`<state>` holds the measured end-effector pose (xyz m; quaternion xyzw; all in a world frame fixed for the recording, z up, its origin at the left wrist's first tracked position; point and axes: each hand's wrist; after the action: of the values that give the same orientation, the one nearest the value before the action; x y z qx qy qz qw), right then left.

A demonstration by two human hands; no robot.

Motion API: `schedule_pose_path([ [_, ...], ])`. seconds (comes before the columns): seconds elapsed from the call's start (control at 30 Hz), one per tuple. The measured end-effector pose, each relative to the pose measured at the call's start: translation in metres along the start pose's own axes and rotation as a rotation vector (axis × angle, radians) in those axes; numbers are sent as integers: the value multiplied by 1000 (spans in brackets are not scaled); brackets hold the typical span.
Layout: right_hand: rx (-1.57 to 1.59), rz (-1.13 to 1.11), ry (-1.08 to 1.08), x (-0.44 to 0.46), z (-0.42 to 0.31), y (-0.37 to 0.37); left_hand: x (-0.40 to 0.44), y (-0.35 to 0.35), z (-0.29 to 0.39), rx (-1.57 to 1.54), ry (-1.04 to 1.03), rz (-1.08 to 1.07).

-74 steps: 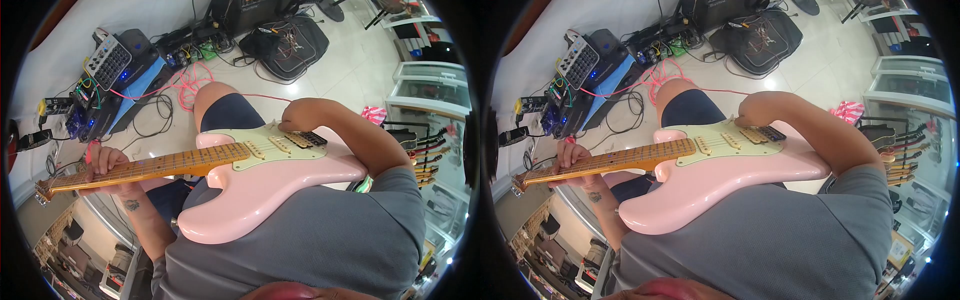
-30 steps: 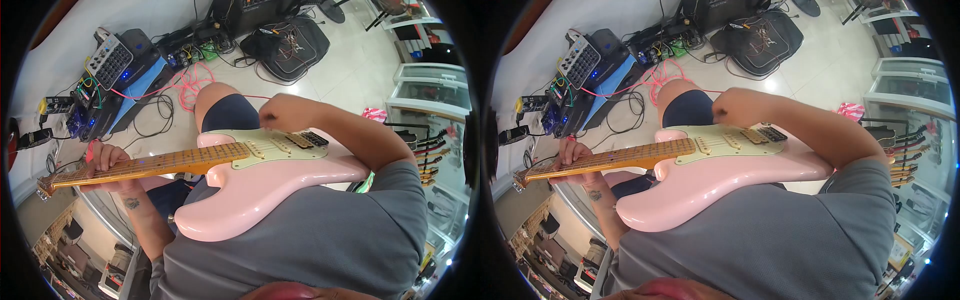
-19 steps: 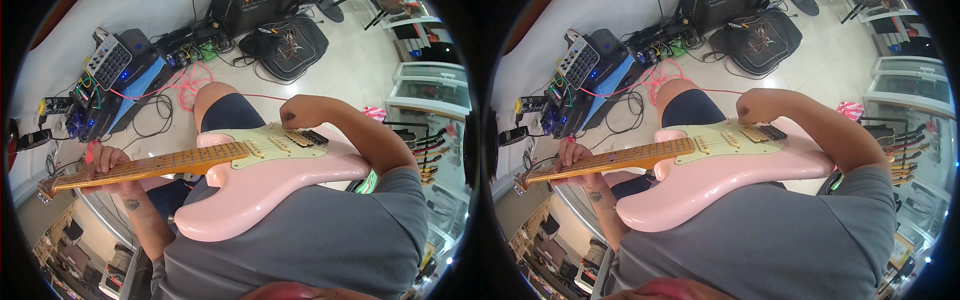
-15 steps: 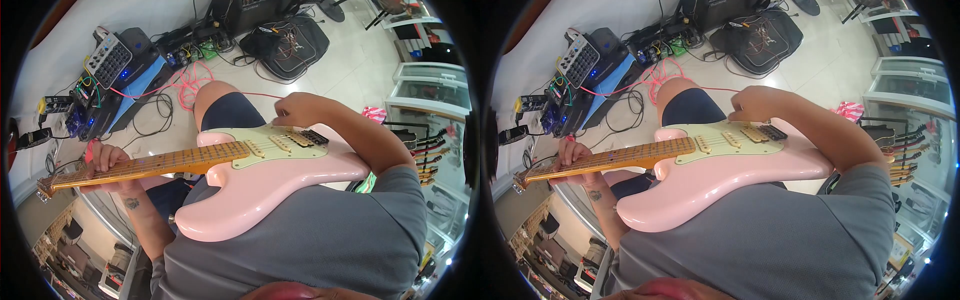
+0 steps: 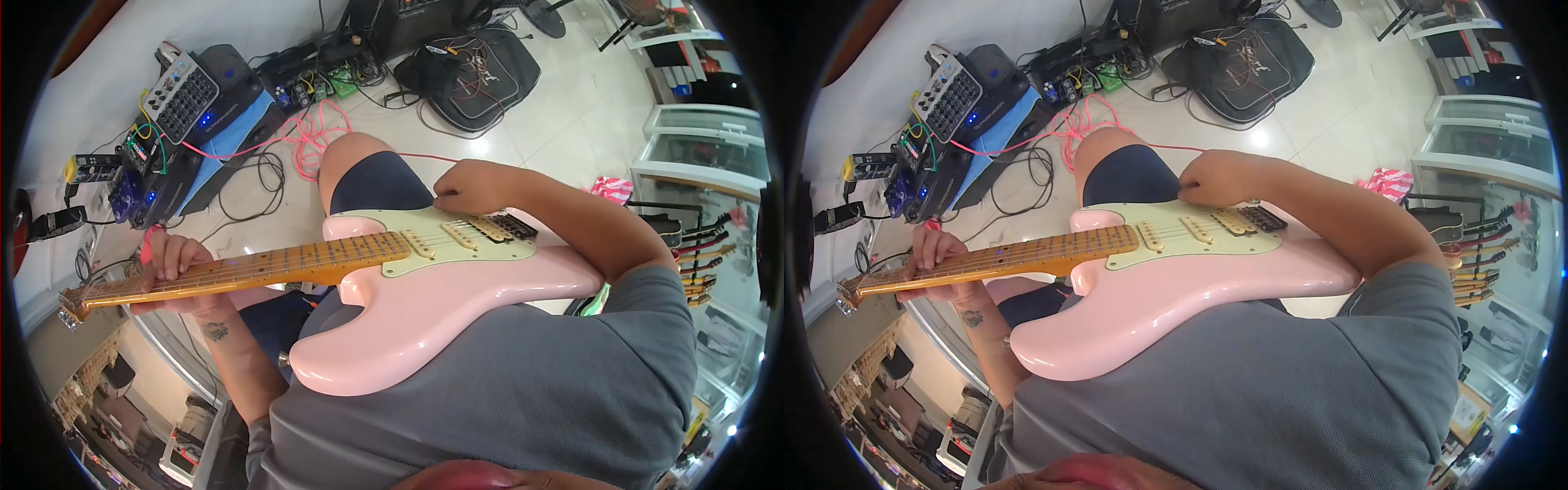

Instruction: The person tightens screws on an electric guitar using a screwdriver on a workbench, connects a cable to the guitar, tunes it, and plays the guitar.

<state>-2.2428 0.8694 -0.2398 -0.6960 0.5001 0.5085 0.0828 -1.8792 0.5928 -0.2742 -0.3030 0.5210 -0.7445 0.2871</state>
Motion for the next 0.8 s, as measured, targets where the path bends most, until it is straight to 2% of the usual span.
schedule_pose_path([
  [0.07, 31, 27, -48, 3, 5, -3, 0, -1, -1, 0, 6, -6],
  [0.27, -7, 35, 27, 6, 9, -3, 0, -3, 0, -4, 8, 3],
  [0.37, -9, 23, -93, 6, 7, 0, 2, -2, 0, 6, 14, -8],
  [0.47, 163, -66, 17, 5, 5, 3, -1, 1, 1, 6, 3, 3],
  [0.57, 137, -27, -4, 9, 15, -1, 0, 0, 0, 4, 6, -6],
  [0.67, 262, 89, 46, 6, 12, 4, 1, -2, 0, 11, 16, -15],
  [0.77, 16, 159, 353, -17, -14, 1, 2, -3, -1, 5, 25, -20],
  [0.8, 47, 111, 412, -30, -34, 5, 2, -2, -1, 1, 25, -21],
])
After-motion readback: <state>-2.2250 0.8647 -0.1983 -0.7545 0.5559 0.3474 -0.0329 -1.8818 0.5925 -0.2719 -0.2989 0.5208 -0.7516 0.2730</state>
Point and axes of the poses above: each hand's wrist, its own x-axis towards the middle knuckle, its own y-axis out of the back of the hand, z = x × y, and after that the axes turned 14 degrees about x, right-handed
